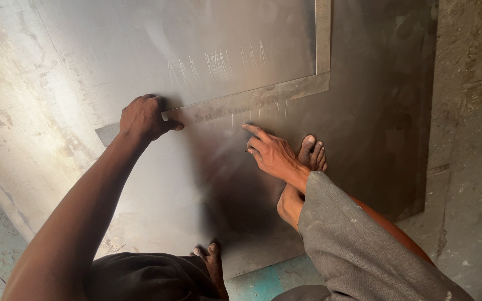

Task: The person uses a metal square ruler and a yellow marking tool to draw straight lines on a large metal sheet. They position the ruler at various angles and slide the marker along the edge to create a grid of intersecting lines.

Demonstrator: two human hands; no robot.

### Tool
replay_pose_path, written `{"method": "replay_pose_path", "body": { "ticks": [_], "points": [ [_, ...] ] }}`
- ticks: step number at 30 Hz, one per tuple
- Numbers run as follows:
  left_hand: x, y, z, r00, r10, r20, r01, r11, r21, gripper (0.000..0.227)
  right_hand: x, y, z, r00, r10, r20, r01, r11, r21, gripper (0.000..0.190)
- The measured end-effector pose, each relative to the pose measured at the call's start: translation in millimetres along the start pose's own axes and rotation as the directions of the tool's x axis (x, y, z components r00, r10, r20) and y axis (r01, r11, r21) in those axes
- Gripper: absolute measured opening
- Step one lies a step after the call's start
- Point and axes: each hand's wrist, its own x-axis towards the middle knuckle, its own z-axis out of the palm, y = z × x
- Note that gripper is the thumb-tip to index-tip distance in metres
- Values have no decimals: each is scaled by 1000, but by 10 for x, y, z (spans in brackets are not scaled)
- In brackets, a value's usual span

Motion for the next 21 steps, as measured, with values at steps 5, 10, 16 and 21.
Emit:
{"method": "replay_pose_path", "body": {
  "ticks": [5, 10, 16, 21],
  "points": [
    [6, -11, 25, 1000, 16, -17, -16, 1000, 6, 51, -1, 8, 6, 1000, -3, 3, 3, 1000, -3, 12],
    [21, -16, 49, 999, 22, -26, -22, 1000, 6, 54, -10, 10, 9, 1000, -5, -4, 5, 1000, -2, 13],
    [20, -14, 34, 1000, 7, -4, -7, 1000, 13, 53, -6, -5, -6, 1000, -2, 5, 2, 1000, -15, 13],
    [6, 2, 11, 1000, 23, -21, -23, 1000, 6, 53, -25, 12, 5, 1000, -14, -27, 13, 1000, -15, 12]
  ]
}}
